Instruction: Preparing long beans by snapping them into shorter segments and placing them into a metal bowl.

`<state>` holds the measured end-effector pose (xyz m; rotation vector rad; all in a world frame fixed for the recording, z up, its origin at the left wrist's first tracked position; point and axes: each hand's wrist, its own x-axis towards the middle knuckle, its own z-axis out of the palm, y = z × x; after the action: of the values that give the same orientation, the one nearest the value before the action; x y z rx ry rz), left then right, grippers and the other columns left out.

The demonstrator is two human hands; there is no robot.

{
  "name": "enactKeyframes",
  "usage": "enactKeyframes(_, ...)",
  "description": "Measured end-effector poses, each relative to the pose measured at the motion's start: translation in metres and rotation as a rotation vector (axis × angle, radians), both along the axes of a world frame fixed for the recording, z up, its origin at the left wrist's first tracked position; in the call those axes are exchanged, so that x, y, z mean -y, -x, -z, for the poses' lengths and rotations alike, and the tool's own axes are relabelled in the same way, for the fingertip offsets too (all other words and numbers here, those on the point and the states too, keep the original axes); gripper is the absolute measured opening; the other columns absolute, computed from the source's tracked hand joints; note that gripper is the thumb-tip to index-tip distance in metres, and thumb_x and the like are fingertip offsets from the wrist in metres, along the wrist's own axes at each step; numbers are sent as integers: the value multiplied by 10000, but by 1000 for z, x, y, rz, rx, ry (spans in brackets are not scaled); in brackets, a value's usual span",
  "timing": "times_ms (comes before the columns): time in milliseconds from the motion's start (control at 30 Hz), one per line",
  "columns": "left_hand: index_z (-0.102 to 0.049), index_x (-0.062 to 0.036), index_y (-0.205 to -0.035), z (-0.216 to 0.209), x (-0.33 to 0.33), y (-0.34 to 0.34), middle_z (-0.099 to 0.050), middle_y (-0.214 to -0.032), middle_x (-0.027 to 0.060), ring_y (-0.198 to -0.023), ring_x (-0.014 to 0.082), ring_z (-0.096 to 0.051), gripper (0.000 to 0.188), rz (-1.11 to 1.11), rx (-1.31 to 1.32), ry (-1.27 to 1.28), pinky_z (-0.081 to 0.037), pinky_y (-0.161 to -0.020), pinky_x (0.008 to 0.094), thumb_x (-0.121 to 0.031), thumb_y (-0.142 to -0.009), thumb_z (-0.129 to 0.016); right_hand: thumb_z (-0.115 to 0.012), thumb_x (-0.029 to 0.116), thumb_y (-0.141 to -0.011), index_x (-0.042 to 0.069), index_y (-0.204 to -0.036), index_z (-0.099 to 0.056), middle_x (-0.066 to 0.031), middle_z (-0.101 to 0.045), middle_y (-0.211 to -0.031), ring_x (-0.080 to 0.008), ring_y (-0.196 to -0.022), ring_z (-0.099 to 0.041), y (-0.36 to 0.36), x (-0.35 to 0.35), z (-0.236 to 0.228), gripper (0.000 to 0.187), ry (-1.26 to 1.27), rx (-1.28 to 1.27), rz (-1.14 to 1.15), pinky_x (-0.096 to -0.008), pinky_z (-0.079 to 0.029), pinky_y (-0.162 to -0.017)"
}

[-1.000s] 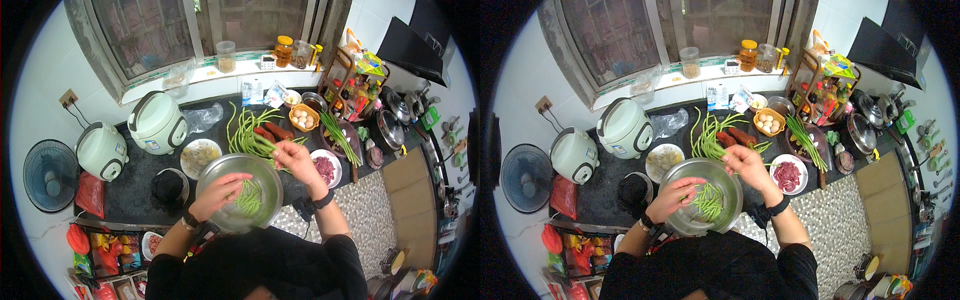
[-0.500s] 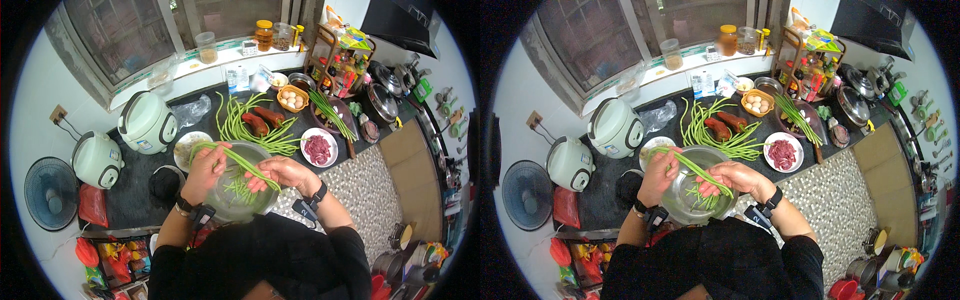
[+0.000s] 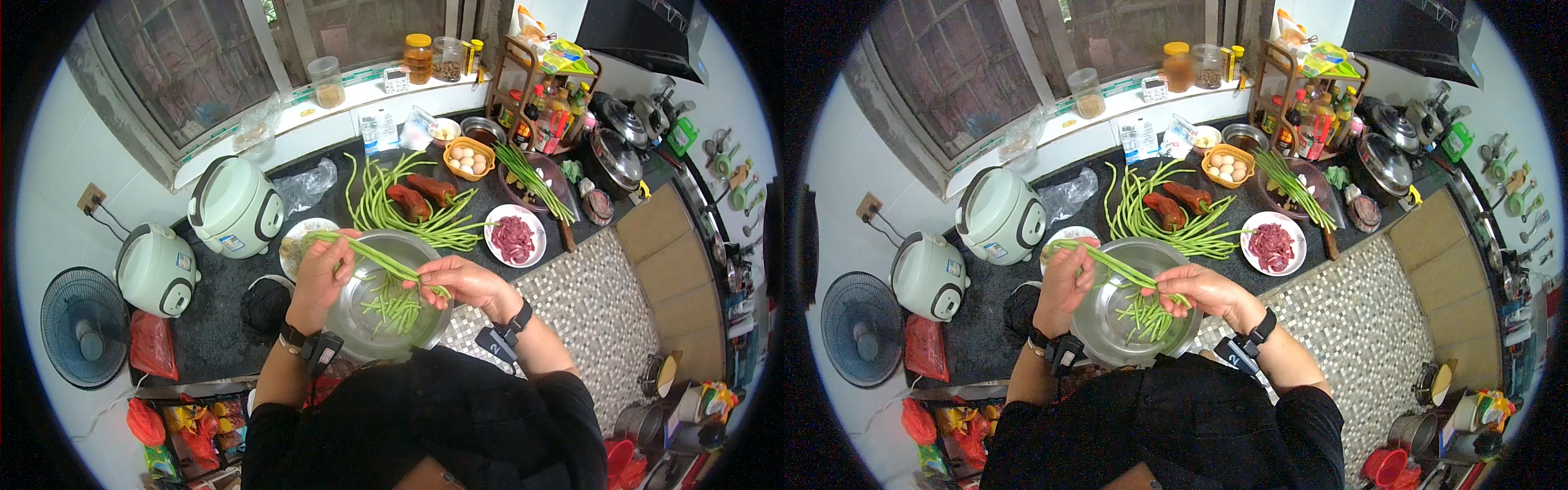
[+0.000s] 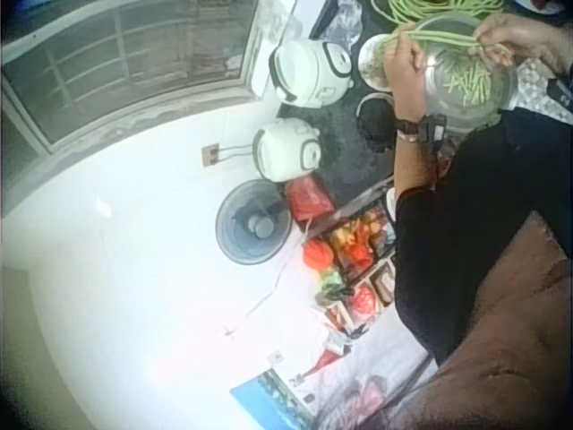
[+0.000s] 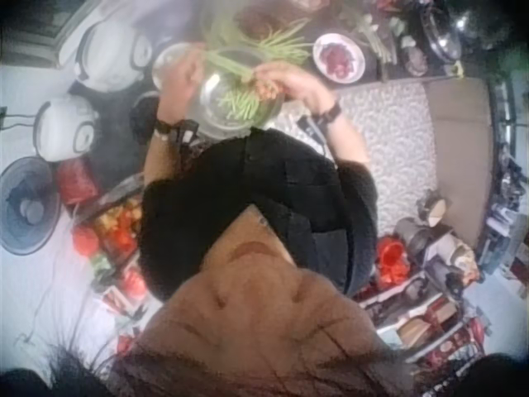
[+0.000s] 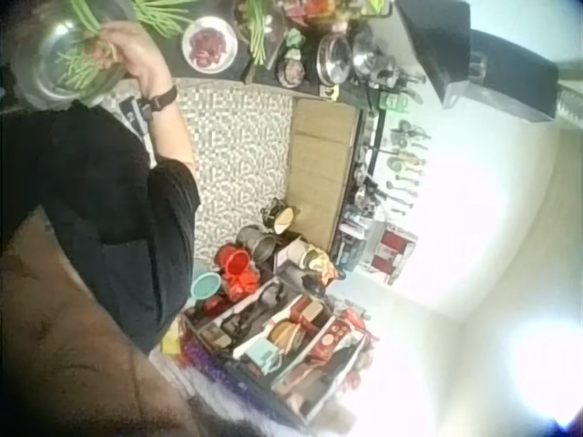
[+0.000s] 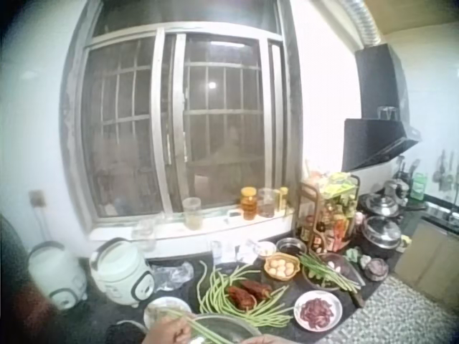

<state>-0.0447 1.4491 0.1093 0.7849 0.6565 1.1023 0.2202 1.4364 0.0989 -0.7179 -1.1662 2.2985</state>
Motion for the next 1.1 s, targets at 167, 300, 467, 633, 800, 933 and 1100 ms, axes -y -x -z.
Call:
enactKeyframes(167,-582,14,-1041,3,6,-2,-506,-657,-14,-473,25,-376,257,10,-99,-72,-268,-423,161,-204,-927,-505,-511,152,-884,-17,-932,-623,-46,-597,-694,-104,-552,-537,9,3,19,209,-92,90,61,-209,-426,-514)
enactKeyframes(300,-604,23,-1020,1,15,-13,-532,-680,-10,-477,23,-373,248,91,-319,-179,-266,-433,161,-183,-924,-504,-537,198,-820,-10,-844,-624,-58,-587,-651,-158,-571,-552,20,-3,47,227,-779,737,318,-296,-465,-582)
enactKeyframes(467,-604,32,-1039,6,21,-32,-560,-694,3,-492,20,-381,236,184,-368,-247,-268,-439,164,-144,-917,-504,-485,196,-806,-15,-820,-606,-81,-564,-600,-191,-578,-551,19,-20,75,243,-1060,1076,442,-310,-461,-605)
enactKeyframes(633,-597,30,-1013,10,14,-14,-566,-683,22,-479,30,-374,254,58,-177,-85,-265,-434,170,-192,-918,-520,-475,156,-810,63,-680,-500,28,-345,-488,-91,-382,-281,-1,-22,37,162,189,40,297,-249,-232,-369)
enactKeyframes(800,-586,27,-984,1,6,9,-571,-656,44,-448,38,-352,278,-112,157,-103,-253,-420,180,-236,-918,-525,-442,127,-817,58,-753,-477,11,-404,-540,-108,-429,-346,-33,-22,36,101,94,-154,676,-220,-284,-421)
enactKeyframes(933,-588,24,-981,2,5,6,-574,-657,46,-439,38,-349,286,116,130,-121,-249,-411,184,-249,-913,-534,-456,127,-860,5,-870,-508,-123,-571,-766,-303,-756,-640,-9,-15,9,133,109,-35,454,-325,-535,-608)
enactKeyframes(1100,-589,25,-995,2,4,-12,-578,-669,40,-456,35,-376,283,196,42,-47,-260,-418,175,-241,-913,-536,-489,86,-840,3,-988,-503,-177,-615,-833,-229,-691,-623,20,-2,-8,170,147,-83,135,-225,-442,-513)
